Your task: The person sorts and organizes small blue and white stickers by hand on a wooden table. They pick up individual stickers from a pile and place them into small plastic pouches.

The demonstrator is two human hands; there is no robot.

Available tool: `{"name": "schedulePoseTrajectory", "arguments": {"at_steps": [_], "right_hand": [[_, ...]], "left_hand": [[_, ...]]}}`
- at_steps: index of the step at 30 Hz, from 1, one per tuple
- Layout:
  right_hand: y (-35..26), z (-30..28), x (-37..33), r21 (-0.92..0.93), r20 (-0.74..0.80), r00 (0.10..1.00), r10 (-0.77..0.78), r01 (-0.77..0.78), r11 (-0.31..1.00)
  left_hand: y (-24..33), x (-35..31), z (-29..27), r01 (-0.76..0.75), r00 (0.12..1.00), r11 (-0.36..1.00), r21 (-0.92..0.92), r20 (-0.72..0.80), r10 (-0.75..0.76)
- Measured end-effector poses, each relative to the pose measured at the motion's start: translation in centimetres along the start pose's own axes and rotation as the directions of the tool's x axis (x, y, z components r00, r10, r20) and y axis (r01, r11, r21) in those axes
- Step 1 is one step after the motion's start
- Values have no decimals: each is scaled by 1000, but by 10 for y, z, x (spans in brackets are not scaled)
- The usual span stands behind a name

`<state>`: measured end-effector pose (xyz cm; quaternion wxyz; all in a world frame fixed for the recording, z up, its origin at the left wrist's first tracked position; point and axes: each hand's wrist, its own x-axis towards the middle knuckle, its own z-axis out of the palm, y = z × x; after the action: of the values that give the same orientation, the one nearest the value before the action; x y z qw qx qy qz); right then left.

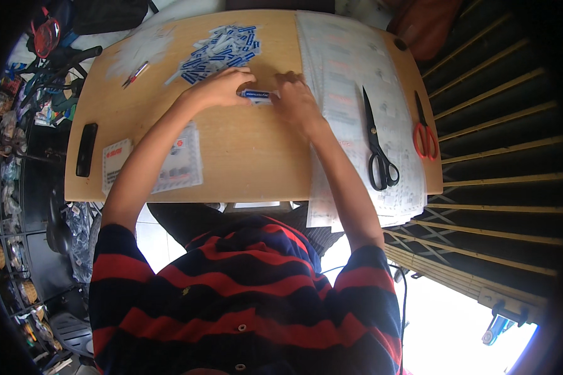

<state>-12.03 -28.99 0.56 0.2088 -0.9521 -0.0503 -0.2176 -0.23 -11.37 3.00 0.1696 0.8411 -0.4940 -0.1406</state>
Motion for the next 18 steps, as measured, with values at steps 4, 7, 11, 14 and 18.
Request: {"name": "schedulePoseTrajectory", "arguments": {"at_steps": [4, 7, 11, 14, 18], "right_hand": [[6, 10, -21, -49, 23, 954, 298, -297, 954], [6, 17, -23, -100, -11, 945, 326, -325, 940], [-1, 21, -20, -40, -47, 936, 348, -350, 936], [-9, 18, -19, -4, -46, 935, 351, -351, 936], [-6, 16, -20, 94, -31, 926, 377, -373, 923]], "left_hand": [[8, -3, 11, -95, 986, 993, 76, -130, 105], [12, 3, 17, -130, 976, 985, 117, -162, 148], [9, 10, 15, -173, 978, 979, 109, -96, 184], [7, 9, 16, -177, 975, 976, 124, -111, 191], [8, 6, 13, -155, 982, 984, 84, -97, 163]]}}
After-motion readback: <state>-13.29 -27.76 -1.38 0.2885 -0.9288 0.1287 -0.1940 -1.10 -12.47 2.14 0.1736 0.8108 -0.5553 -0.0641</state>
